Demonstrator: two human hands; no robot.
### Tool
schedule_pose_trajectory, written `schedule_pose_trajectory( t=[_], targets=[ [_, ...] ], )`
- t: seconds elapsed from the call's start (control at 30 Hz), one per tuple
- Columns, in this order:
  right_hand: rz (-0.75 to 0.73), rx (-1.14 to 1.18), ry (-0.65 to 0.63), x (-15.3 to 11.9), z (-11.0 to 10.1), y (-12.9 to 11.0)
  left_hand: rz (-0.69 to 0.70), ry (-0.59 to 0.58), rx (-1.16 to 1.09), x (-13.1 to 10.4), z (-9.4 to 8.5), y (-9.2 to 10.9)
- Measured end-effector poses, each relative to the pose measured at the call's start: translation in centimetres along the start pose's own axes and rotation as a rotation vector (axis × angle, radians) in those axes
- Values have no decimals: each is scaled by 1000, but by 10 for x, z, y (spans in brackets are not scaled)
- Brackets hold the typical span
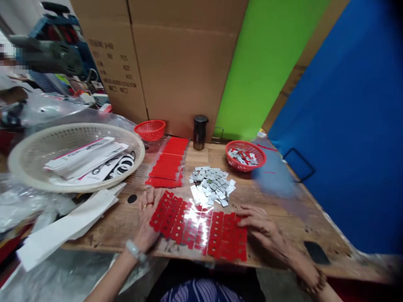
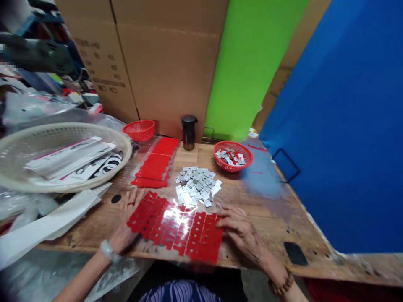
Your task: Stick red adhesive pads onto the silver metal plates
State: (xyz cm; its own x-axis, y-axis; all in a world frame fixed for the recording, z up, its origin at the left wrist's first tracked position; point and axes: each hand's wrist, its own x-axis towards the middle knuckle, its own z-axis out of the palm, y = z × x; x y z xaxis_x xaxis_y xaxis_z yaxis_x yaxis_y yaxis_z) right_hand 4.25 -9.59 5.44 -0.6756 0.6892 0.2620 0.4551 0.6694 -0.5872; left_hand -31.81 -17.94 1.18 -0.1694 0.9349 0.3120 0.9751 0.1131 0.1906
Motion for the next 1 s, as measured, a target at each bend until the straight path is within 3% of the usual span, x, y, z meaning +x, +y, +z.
schedule_pose_trajectory(
  t=[0.17, 0.3, 0.43, 0.5, 0.6, 0.8, 0.9, 1.0],
  targets=[
    [111, -94, 77, -20, 7, 37, -19, -140, 51, -14, -5, 3],
    [177, -128, 133, -31, 2, 51, -16, -127, 123, -20, -13, -4],
    [250, -109, 182, -42, -3, 48, 8, -96, 119, -20, -20, -9],
    [260, -101, 209, -45, -1, 44, 40, -70, 64, -20, -23, -1],
    [235, -100, 205, -43, 9, 34, 104, -93, -45, -23, -26, 27],
    [93, -173, 34, 2, 24, 0, 297, -245, -152, -27, -11, 83],
    [-55, -243, -61, 37, 31, -11, 365, -313, -144, -30, -2, 90],
    [-155, -299, -160, 71, 43, -10, 433, -305, -125, -37, 0, 86]
  ],
)
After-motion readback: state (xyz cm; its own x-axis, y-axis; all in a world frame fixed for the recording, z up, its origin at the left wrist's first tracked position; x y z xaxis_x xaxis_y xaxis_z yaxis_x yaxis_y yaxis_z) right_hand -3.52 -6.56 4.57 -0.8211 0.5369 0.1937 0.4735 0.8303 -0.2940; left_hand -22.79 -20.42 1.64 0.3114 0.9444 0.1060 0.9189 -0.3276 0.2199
